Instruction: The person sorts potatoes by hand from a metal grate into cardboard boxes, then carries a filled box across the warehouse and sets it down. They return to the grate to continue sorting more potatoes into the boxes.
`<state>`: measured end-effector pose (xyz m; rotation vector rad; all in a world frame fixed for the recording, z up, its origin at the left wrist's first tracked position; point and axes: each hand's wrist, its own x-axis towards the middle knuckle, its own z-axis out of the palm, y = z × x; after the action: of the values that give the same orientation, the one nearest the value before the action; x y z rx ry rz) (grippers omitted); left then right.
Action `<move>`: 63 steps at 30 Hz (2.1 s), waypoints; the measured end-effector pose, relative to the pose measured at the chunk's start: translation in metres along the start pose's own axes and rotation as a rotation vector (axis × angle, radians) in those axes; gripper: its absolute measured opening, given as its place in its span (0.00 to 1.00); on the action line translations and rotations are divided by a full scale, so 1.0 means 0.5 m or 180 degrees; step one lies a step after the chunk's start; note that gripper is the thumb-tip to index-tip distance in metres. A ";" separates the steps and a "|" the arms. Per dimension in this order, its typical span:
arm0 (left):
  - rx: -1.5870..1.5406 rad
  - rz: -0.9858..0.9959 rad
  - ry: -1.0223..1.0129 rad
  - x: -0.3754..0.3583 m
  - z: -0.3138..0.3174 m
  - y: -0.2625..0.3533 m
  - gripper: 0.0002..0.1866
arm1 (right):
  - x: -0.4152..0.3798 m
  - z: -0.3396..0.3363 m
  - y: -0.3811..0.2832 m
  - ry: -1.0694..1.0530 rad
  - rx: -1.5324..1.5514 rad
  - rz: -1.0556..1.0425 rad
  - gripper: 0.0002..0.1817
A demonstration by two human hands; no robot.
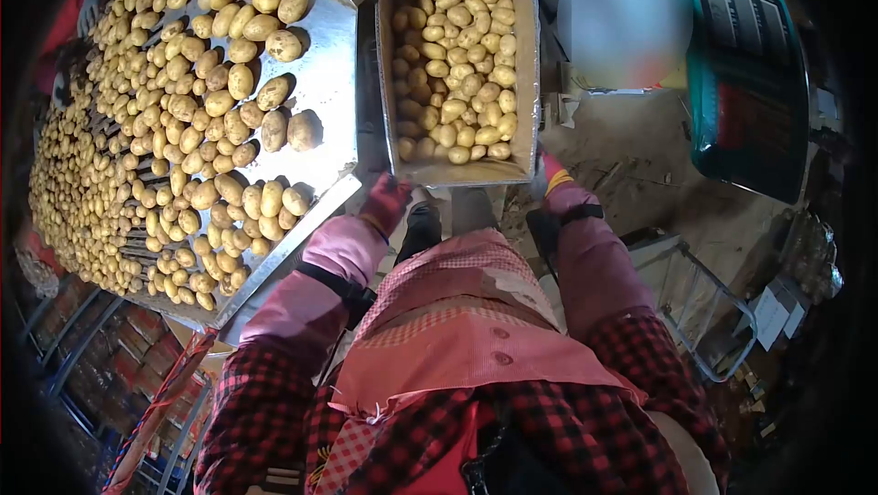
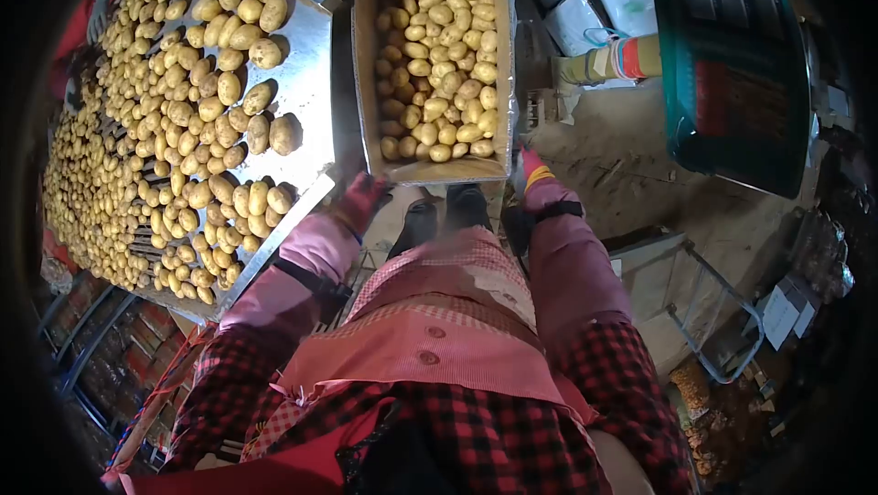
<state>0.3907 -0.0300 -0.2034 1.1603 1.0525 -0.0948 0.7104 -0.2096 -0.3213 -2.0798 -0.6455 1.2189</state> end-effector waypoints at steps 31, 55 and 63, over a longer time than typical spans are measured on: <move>-0.1530 -0.0346 -0.1020 -0.025 0.032 -0.049 0.20 | 0.290 -0.159 -0.605 0.1175 0.0503 -0.2136 0.13; 0.6527 0.0530 0.0022 0.567 0.053 0.835 0.36 | -0.199 0.011 -0.366 -0.0866 0.2037 0.2196 0.51; 0.7316 0.0240 -0.0129 0.504 0.100 0.802 0.28 | -0.231 0.069 -0.329 0.0278 0.1373 0.2306 0.38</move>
<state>0.7824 0.2212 -0.1031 3.1037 0.4541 -1.5545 0.6123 -0.1673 -0.1472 -2.0147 0.4364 1.4624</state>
